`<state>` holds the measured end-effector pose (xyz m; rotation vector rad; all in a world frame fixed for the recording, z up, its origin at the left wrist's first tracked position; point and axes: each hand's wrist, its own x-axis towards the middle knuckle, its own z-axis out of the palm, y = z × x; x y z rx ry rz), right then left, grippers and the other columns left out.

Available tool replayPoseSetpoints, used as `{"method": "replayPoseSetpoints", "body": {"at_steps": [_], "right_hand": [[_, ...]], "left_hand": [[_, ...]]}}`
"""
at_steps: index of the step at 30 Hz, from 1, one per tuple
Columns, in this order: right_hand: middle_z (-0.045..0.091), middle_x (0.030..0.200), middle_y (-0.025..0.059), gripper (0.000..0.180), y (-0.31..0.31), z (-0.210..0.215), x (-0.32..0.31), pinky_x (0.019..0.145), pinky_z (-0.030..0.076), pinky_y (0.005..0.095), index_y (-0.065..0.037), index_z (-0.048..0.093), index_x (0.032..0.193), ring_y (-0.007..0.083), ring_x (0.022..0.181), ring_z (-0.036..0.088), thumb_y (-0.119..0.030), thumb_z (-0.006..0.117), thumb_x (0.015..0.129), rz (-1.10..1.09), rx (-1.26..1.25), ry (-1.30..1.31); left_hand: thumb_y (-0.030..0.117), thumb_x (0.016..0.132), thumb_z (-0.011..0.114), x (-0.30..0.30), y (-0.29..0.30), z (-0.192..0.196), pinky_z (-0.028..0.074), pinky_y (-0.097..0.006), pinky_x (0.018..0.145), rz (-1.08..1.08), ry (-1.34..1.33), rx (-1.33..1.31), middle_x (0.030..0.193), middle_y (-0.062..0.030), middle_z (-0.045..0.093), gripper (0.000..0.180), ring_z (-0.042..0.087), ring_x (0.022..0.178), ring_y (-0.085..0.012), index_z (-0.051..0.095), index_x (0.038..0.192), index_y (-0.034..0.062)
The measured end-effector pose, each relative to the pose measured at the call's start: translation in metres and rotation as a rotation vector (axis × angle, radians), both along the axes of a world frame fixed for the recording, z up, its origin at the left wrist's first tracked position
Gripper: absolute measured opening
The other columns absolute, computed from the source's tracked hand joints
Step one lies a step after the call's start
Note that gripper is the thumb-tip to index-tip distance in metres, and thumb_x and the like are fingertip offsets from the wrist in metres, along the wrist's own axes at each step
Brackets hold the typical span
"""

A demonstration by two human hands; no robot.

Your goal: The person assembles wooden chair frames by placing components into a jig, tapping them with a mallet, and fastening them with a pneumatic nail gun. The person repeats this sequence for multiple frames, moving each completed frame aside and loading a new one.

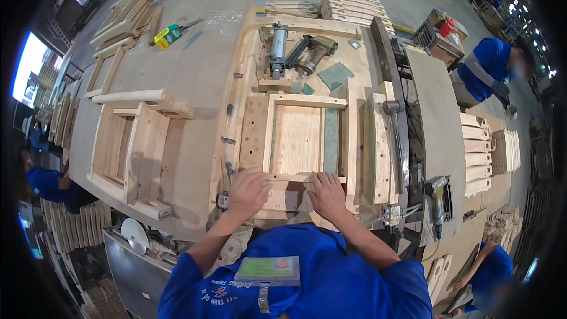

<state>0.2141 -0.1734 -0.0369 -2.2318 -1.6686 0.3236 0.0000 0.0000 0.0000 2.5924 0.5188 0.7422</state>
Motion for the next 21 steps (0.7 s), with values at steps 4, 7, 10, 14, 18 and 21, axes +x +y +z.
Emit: {"method": "replayPoseSetpoints", "body": {"at_steps": [4,7,10,14,18,21], "right_hand": [[0.061,0.129,0.0198,0.059,-0.006,0.008,0.006,0.117,0.04,0.0521,0.0,0.058,0.139,0.0375,0.127,0.058,-0.023,0.079,0.088,-0.024,-0.006,-0.032],[0.062,0.13,0.0196,0.061,-0.007,0.011,0.005,0.117,0.04,0.0523,0.0,0.057,0.139,0.0382,0.126,0.058,-0.022,0.079,0.087,-0.017,0.043,-0.039],[0.062,0.133,0.0201,0.061,-0.015,0.016,0.004,0.116,0.041,0.0527,-0.001,0.058,0.14,0.0396,0.128,0.057,-0.019,0.08,0.087,-0.048,0.093,0.007],[0.062,0.138,0.0223,0.056,-0.072,0.051,0.013,0.114,0.043,0.0544,-0.002,0.061,0.139,0.043,0.132,0.056,-0.014,0.078,0.088,-0.335,0.097,0.173],[0.063,0.133,0.0265,0.048,-0.17,0.073,0.045,0.111,0.042,0.0554,0.004,0.06,0.137,0.0486,0.125,0.055,-0.014,0.073,0.095,-0.782,0.198,-0.091],[0.058,0.137,0.0295,0.057,-0.211,0.052,0.052,0.113,0.04,0.0555,0.005,0.051,0.148,0.0483,0.128,0.053,-0.019,0.068,0.099,-0.937,0.149,-0.252]], "left_hand": [[0.007,0.085,0.082,0.013,-0.003,0.007,0.056,-0.045,0.086,0.01,-0.127,0.02,0.105,-0.0117,0.071,0.026,0.069,0.099,-0.0335,0.072,0.108,0.003],[0.005,0.085,0.081,0.031,-0.005,0.005,0.056,-0.044,0.088,0.045,-0.152,-0.014,0.104,-0.0143,0.072,0.024,0.069,0.098,-0.0351,0.072,0.107,0.0022],[0.006,0.088,0.08,0.058,-0.004,0.004,0.056,-0.045,0.087,0.026,-0.183,-0.126,0.103,-0.0152,0.073,0.02,0.07,0.097,-0.0355,0.073,0.106,0.0023],[0.01,0.092,0.078,0.094,-0.008,-0.013,0.056,-0.044,0.083,-0.021,-0.142,-0.224,0.098,-0.0142,0.075,0.013,0.071,0.093,-0.0336,0.075,0.103,0.0026],[0.016,0.095,0.076,0.12,-0.014,-0.049,0.056,-0.043,0.082,-0.013,-0.074,-0.357,0.092,-0.0125,0.076,0.013,0.073,0.09,-0.032,0.077,0.1,0.0036],[0.024,0.099,0.071,0.134,-0.02,-0.069,0.056,-0.045,0.082,-0.016,0.093,-0.33,0.093,-0.013,0.075,0.021,0.072,0.09,-0.0327,0.076,0.099,0.0044]]}}
